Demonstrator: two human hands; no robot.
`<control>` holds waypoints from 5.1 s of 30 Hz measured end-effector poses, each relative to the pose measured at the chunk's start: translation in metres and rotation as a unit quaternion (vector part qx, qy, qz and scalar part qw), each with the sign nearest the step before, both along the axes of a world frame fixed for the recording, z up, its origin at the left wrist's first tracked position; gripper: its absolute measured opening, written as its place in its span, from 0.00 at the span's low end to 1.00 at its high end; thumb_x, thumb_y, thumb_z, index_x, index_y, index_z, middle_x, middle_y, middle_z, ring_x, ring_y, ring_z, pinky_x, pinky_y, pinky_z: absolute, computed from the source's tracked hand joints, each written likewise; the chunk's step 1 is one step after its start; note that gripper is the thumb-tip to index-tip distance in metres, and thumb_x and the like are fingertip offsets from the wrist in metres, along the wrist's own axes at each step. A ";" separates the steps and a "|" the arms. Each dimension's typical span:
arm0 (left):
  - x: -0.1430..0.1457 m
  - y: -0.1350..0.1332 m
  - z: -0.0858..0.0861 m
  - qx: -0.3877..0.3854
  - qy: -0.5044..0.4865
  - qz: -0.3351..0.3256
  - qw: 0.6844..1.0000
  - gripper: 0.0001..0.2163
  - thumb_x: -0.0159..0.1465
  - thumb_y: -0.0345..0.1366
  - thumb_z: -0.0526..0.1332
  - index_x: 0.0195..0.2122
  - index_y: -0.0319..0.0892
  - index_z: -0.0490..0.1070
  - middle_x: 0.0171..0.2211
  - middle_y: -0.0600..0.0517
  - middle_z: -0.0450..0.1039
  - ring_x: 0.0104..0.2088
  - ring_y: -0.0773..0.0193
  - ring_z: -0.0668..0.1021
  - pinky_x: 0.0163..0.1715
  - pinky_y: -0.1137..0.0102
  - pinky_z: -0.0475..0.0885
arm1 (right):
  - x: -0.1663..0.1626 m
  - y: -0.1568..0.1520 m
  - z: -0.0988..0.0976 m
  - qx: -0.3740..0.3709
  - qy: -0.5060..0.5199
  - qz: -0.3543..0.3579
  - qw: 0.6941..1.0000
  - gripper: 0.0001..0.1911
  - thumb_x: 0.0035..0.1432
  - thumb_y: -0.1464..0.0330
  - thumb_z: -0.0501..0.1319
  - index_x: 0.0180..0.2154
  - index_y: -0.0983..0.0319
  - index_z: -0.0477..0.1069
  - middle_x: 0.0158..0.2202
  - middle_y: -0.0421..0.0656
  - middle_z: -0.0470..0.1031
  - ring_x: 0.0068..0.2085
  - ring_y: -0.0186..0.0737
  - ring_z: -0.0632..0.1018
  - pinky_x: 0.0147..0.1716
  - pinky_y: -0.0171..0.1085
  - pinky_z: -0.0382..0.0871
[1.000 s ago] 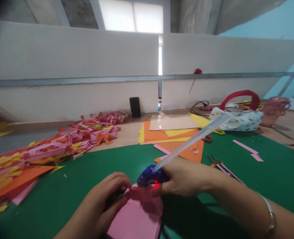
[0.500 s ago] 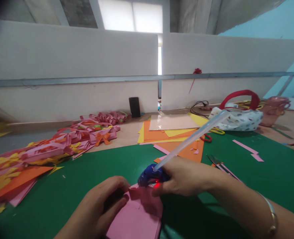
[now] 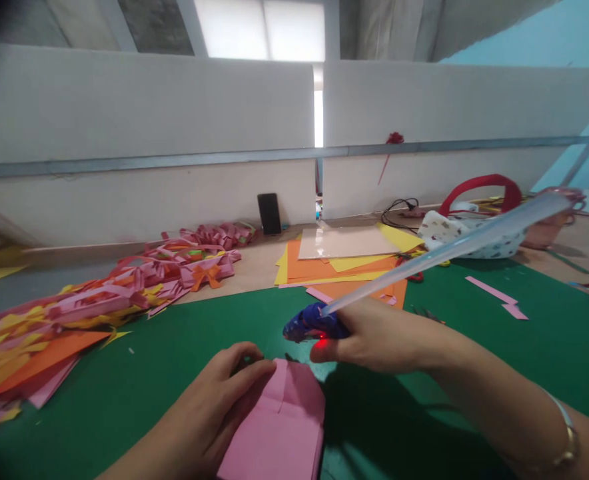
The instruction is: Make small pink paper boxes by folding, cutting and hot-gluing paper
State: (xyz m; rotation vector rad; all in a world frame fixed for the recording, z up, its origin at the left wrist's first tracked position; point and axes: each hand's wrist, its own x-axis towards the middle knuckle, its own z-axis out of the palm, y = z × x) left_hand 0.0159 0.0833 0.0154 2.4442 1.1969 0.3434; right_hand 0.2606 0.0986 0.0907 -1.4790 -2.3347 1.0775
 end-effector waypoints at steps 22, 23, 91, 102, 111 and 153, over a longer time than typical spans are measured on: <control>0.042 -0.013 0.019 0.086 0.217 0.144 0.962 0.13 0.62 0.38 0.47 0.28 0.42 0.69 0.31 0.47 0.69 0.31 0.58 0.70 0.29 0.64 0.59 | 0.015 -0.001 0.000 0.028 0.041 -0.004 0.999 0.19 0.50 0.53 0.59 0.39 0.56 0.74 0.35 0.40 0.74 0.34 0.41 0.72 0.28 0.33 0.63; 0.042 -0.013 0.019 0.077 0.209 0.146 0.964 0.13 0.62 0.39 0.47 0.28 0.42 0.69 0.31 0.47 0.68 0.31 0.58 0.71 0.29 0.65 0.59 | 0.015 -0.002 0.001 0.029 0.041 0.000 0.999 0.19 0.50 0.53 0.59 0.39 0.56 0.74 0.36 0.40 0.73 0.35 0.41 0.72 0.28 0.33 0.63; 0.026 0.008 0.003 -0.093 -0.185 0.092 0.974 0.07 0.59 0.27 0.47 0.28 0.42 0.62 0.29 0.53 0.66 0.32 0.65 0.69 0.35 0.70 0.64 | 0.000 -0.009 -0.014 -0.072 0.000 0.139 0.988 0.14 0.53 0.58 0.58 0.37 0.60 0.72 0.23 0.36 0.67 0.24 0.30 0.68 0.18 0.26 0.56; 0.024 0.007 0.000 -0.105 -0.205 0.100 0.968 0.07 0.61 0.29 0.47 0.29 0.42 0.62 0.30 0.53 0.66 0.33 0.65 0.69 0.36 0.69 0.64 | -0.011 -0.011 -0.014 -0.035 0.020 0.143 0.989 0.14 0.52 0.59 0.60 0.36 0.62 0.73 0.27 0.37 0.69 0.27 0.31 0.68 0.23 0.28 0.60; 0.025 0.008 0.000 -0.099 -0.200 0.104 0.969 0.07 0.60 0.29 0.46 0.29 0.43 0.62 0.30 0.53 0.66 0.33 0.65 0.69 0.36 0.69 0.64 | 0.003 -0.005 -0.010 0.029 -0.022 0.143 0.989 0.15 0.54 0.59 0.58 0.41 0.59 0.72 0.32 0.39 0.73 0.31 0.34 0.70 0.27 0.28 0.61; 0.036 0.001 0.008 0.030 -0.017 0.003 0.999 0.09 0.56 0.28 0.53 0.22 0.43 0.69 0.26 0.52 0.67 0.27 0.66 0.68 0.26 0.72 0.60 | 0.030 -0.001 0.014 0.032 -0.009 -0.031 0.999 0.20 0.50 0.52 0.59 0.43 0.54 0.73 0.34 0.38 0.77 0.27 0.37 0.73 0.22 0.30 0.66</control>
